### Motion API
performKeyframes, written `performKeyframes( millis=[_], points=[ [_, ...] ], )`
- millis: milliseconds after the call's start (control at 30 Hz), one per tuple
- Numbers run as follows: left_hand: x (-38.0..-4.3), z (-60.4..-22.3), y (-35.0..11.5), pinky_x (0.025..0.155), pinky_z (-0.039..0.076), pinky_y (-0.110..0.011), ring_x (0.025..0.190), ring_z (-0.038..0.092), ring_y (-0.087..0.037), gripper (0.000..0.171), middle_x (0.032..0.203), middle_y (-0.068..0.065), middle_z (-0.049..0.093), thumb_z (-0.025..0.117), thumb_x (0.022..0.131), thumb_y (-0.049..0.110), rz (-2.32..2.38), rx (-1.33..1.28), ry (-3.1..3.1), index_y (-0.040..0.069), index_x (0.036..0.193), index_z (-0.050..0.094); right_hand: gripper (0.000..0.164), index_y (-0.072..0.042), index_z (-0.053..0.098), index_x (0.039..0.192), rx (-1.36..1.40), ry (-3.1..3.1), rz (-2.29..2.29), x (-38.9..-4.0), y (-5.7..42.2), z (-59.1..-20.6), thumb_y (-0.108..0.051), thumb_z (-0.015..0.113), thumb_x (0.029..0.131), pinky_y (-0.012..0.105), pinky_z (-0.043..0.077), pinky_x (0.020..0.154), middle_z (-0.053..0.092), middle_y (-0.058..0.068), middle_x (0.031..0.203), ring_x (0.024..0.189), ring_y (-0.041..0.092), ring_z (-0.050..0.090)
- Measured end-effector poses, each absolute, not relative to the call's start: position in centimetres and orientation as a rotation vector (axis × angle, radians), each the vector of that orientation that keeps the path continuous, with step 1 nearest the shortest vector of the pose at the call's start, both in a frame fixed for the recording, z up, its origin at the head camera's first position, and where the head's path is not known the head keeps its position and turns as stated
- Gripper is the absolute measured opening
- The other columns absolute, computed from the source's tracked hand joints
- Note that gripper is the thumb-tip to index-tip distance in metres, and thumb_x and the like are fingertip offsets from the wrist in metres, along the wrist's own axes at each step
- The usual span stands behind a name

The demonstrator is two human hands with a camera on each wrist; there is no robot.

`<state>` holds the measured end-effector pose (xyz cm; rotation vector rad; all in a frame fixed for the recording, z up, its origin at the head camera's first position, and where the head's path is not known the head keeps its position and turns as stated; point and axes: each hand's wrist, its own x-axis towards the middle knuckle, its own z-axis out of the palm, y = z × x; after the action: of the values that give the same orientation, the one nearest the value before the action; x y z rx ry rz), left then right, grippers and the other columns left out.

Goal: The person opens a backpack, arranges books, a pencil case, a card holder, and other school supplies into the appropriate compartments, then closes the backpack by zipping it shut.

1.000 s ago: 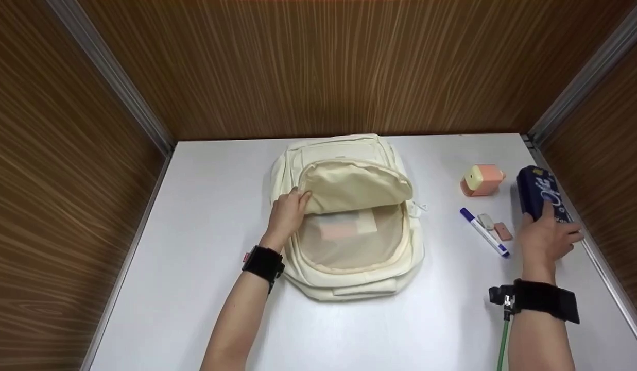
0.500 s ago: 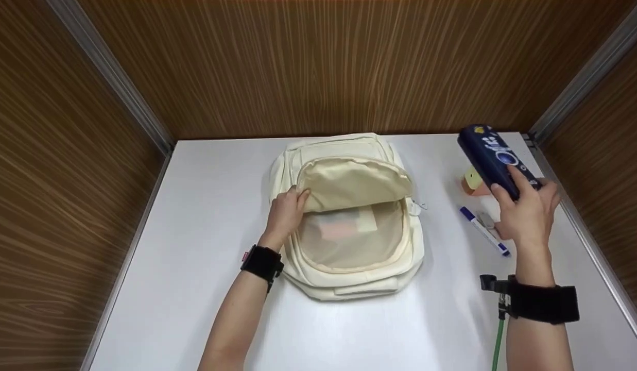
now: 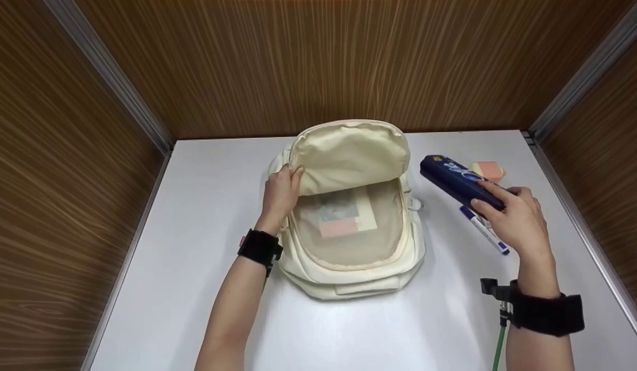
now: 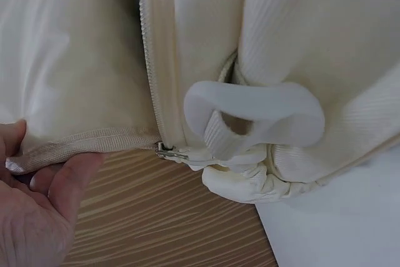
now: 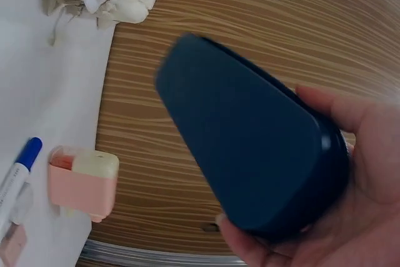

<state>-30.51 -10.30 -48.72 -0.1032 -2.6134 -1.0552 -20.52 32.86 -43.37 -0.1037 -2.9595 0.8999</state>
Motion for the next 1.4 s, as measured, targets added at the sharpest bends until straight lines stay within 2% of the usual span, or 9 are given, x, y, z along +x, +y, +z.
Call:
performKeyframes(
  millis=[233, 400, 600, 767, 967, 1100, 1300, 1400],
  points=[
    [-30.5, -48.7, -10.5, 0.063, 0.048, -0.047, 0.064, 0.056, -0.030, 0.032, 0.072, -0.016, 0.063, 0.060, 0.099, 0.031, -1.110, -0.110, -2.536, 0.002, 0.087, 0.063, 0.056, -0.011, 0.054, 0.141, 0.117, -3.033, 0.845, -18.9, 32.1, -42.4, -0.042, 0.061, 0.096, 0.060, 0.035, 0.078, 0.038, 0.036, 0.134, 0.110, 0.052, 0.040],
    [-30.4, -48.7, -10.5, 0.058, 0.045, -0.042, 0.058, 0.050, -0.025, 0.033, 0.061, -0.005, 0.051, 0.061, 0.098, 0.032, -1.136, -0.155, -2.484, 0.004, 0.081, 0.060, 0.052, -0.013, 0.058, 0.138, 0.217, -3.007, 0.887, -19.2, 30.2, -42.9, -0.041, 0.064, 0.095, 0.057, 0.033, 0.079, 0.039, 0.031, 0.135, 0.114, 0.048, 0.040],
    [-30.2, -48.9, -10.5, 0.053, 0.036, -0.037, 0.054, 0.041, -0.020, 0.033, 0.059, 0.002, 0.041, 0.061, 0.098, 0.030, -1.149, -0.236, -2.439, 0.004, 0.079, 0.056, 0.051, -0.016, 0.060, 0.137, 0.214, -2.953, 0.844, -20.2, 26.0, -45.6, -0.042, 0.065, 0.094, 0.063, 0.036, 0.082, 0.042, 0.034, 0.132, 0.112, 0.052, 0.042],
    [-30.1, -49.0, -10.8, 0.054, 0.037, -0.037, 0.055, 0.042, -0.021, 0.033, 0.059, 0.002, 0.042, 0.061, 0.098, 0.030, -1.155, -0.255, -2.422, 0.004, 0.079, 0.056, 0.048, -0.019, 0.063, 0.133, 0.140, -2.800, 0.785, -21.2, 22.0, -48.7, -0.040, 0.070, 0.090, 0.061, 0.041, 0.077, 0.046, 0.034, 0.125, 0.107, 0.049, 0.046],
    [-30.3, -49.1, -11.2, 0.057, 0.039, -0.039, 0.057, 0.043, -0.022, 0.031, 0.060, -0.001, 0.045, 0.061, 0.098, 0.029, -1.194, -0.235, -2.411, 0.001, 0.085, 0.061, 0.057, -0.019, 0.061, 0.135, 0.160, -2.797, 0.787, -22.3, 19.9, -51.2, -0.041, 0.076, 0.085, 0.060, 0.045, 0.074, 0.048, 0.031, 0.124, 0.106, 0.047, 0.048],
    [-30.3, -49.2, -11.4, 0.058, 0.040, -0.039, 0.059, 0.045, -0.022, 0.030, 0.062, -0.002, 0.050, 0.062, 0.097, 0.029, -1.200, -0.216, -2.407, 0.000, 0.088, 0.063, 0.067, -0.019, 0.053, 0.143, 0.293, -2.922, 0.868, -22.4, 20.0, -52.3, -0.038, 0.078, 0.083, 0.061, 0.044, 0.084, 0.044, 0.033, 0.131, 0.111, 0.049, 0.047],
    [-30.2, -49.3, -11.5, 0.054, 0.034, -0.033, 0.055, 0.040, -0.017, 0.030, 0.059, 0.002, 0.044, 0.061, 0.098, 0.029, -1.211, -0.222, -2.415, 0.003, 0.083, 0.060, 0.085, -0.015, 0.043, 0.149, 0.628, -3.000, 1.017, -22.9, 22.0, -53.2, -0.016, 0.085, 0.076, 0.060, 0.039, 0.098, 0.040, 0.031, 0.139, 0.123, 0.047, 0.044],
    [-30.1, -49.4, -11.6, 0.052, 0.032, -0.031, 0.054, 0.037, -0.016, 0.031, 0.059, 0.004, 0.040, 0.061, 0.098, 0.028, -1.209, -0.229, -2.413, 0.004, 0.079, 0.056, 0.087, -0.014, 0.042, 0.149, 0.735, -2.988, 1.023, -23.4, 23.0, -53.4, -0.015, 0.087, 0.074, 0.057, 0.037, 0.101, 0.044, 0.025, 0.141, 0.126, 0.044, 0.045]
  ],
)
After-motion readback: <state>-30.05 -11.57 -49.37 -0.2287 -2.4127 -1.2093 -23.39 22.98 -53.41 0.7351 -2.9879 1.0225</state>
